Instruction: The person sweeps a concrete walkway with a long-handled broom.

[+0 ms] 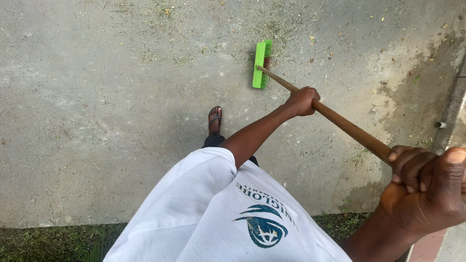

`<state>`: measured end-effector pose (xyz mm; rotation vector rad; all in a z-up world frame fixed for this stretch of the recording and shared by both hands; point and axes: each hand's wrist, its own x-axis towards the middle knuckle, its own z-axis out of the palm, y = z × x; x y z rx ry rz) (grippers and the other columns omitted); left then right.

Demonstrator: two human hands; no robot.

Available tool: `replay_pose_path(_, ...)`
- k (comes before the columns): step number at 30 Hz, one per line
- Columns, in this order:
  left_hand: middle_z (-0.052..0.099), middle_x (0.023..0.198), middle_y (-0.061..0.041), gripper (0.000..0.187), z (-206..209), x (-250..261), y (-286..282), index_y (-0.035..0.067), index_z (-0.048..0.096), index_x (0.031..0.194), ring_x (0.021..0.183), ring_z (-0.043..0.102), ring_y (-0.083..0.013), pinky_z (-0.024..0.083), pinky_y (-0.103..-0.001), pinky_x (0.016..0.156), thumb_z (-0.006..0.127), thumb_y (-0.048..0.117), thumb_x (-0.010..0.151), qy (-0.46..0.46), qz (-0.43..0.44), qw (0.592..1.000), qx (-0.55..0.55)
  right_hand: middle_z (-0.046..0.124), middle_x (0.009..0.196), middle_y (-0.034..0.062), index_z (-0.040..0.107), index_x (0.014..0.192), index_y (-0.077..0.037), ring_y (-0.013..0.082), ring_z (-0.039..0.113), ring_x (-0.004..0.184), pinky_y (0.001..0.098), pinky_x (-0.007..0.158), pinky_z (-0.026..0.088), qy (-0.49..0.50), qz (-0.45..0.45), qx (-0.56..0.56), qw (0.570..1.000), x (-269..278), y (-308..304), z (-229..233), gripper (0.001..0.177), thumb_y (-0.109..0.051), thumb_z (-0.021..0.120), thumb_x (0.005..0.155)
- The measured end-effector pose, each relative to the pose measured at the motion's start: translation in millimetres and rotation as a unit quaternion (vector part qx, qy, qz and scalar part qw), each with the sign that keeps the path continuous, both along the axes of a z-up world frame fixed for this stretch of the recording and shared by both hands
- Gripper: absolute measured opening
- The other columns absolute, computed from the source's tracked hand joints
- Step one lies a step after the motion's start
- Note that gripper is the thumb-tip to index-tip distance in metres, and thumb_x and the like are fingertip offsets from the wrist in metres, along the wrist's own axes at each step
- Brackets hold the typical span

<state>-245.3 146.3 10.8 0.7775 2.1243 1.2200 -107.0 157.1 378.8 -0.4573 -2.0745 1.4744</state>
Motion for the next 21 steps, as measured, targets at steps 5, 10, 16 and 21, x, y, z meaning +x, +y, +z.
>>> replay_pose_path(5,0.073,0.084,-0.007,0.009,33.7,-9.3,2.4,0.009,0.067,0.067,0.093,0.071,-0.0281,0.058,-0.047,0.081,0.073,0.005,0.073,0.018,0.061,0.996,0.057,0.024,0.055,0.0024,0.027,0.067,-0.017,0.0147,0.026,0.048,0.0353,0.063,0.039,0.021,0.082,0.004,0.996,12.0,58.7,-14.3,0.06,-0.028,0.046,0.123)
replay_pose_path(10,0.075,0.092,-0.011,0.008,3.8,6.6,-103.3,0.01,0.077,0.081,0.098,0.07,-0.0306,0.056,-0.05,0.083,0.076,0.008,0.073,-0.06,0.152,0.983,-0.088,0.026,0.055,0.0033,0.027,0.065,-0.014,0.0174,0.026,0.05,0.0366,0.059,0.035,0.052,0.112,-0.16,0.979,-20.0,78.6,-69.2,0.063,-0.023,0.047,0.124)
replay_pose_path(16,0.075,0.107,-0.017,0.027,-93.3,33.1,-321.6,0.007,0.075,0.103,0.105,0.072,-0.0337,0.057,-0.051,0.088,0.082,0.017,0.079,-0.096,0.259,0.914,-0.297,0.037,0.053,-0.0012,0.041,0.062,-0.018,0.0168,0.039,0.049,0.043,0.071,0.051,-0.11,0.179,-0.377,0.902,-96.1,-47.7,-173.9,0.06,-0.042,0.062,0.113)
replay_pose_path(21,0.07,0.117,-0.016,0.043,-141.5,38.9,-463.4,0.006,0.074,0.112,0.116,0.065,-0.0315,0.057,-0.048,0.091,0.089,0.029,0.079,-0.138,0.26,0.843,-0.451,0.04,0.049,0.0004,0.041,0.057,-0.021,0.0204,0.052,0.053,0.0502,0.091,0.055,-0.221,0.269,-0.426,0.835,-114.9,-162.6,-253.3,0.056,-0.046,0.063,0.103)
